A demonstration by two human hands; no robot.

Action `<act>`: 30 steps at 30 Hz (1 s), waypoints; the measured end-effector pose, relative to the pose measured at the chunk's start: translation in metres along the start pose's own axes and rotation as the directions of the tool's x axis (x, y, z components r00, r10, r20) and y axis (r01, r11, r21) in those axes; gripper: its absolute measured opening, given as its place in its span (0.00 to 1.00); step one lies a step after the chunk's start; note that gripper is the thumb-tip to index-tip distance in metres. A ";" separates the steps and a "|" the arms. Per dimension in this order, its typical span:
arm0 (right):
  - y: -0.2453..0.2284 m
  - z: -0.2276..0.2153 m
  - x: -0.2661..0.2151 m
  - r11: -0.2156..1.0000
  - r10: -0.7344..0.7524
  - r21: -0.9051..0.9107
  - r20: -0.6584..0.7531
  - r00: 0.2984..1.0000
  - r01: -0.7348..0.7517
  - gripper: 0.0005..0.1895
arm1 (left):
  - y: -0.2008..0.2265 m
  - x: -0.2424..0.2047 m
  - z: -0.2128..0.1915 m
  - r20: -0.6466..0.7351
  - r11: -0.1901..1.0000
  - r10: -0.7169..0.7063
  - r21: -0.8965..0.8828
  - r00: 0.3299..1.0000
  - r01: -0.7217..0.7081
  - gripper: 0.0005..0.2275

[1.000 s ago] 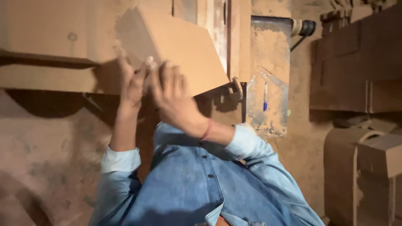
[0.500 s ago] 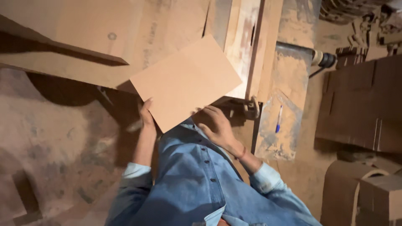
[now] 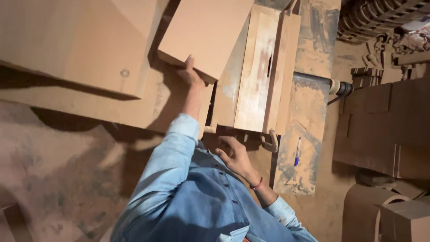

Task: The person repeatedly sands the edges and faces of rectangular wooden boards by hand on a workbench. They pick up each board, rub it against a sanding surface, flip it, and place it back down, continuing the cycle with multiple pieces.

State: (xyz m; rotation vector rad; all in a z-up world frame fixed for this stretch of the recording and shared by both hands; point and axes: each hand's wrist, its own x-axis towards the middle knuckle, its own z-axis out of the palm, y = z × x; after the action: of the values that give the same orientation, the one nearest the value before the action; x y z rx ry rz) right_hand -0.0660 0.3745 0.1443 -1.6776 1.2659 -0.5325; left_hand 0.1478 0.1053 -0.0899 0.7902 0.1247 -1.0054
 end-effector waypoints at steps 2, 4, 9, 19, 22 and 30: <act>-0.001 -0.004 0.007 0.996 -0.088 -0.033 -0.008 0.996 0.088 0.22 | -0.014 0.014 0.018 -0.066 0.997 0.009 0.071 0.998 -0.004 0.30; 0.002 -0.010 0.012 0.990 -0.091 -0.106 -0.008 0.996 0.090 0.22 | -0.021 0.020 0.038 -0.128 0.996 0.075 0.058 0.989 -0.067 0.29; 0.009 -0.018 0.025 0.997 -0.060 -0.048 -0.022 0.998 0.058 0.23 | -0.008 0.028 0.090 -0.237 0.994 0.088 0.077 0.967 -0.072 0.34; -0.005 -0.022 0.057 0.980 -0.071 -0.180 0.087 0.994 0.085 0.24 | -0.006 0.077 0.131 -0.274 0.953 0.298 0.137 0.914 -0.270 0.48; -0.012 -0.016 0.071 0.991 0.004 -0.133 0.153 0.988 0.017 0.25 | -0.013 0.082 0.112 -0.202 0.929 0.338 0.226 0.919 -0.292 0.44; -0.039 -0.014 0.197 0.944 -0.242 -0.170 0.221 0.945 0.282 0.29 | 0.048 -0.037 -0.031 0.112 0.838 0.331 0.422 0.937 -0.346 0.25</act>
State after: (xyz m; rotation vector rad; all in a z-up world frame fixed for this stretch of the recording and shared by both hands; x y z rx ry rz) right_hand 0.0161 0.1905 0.1485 -2.0328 0.9821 -0.3926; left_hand 0.1730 0.1649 -0.0705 1.1589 -0.2775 -0.7102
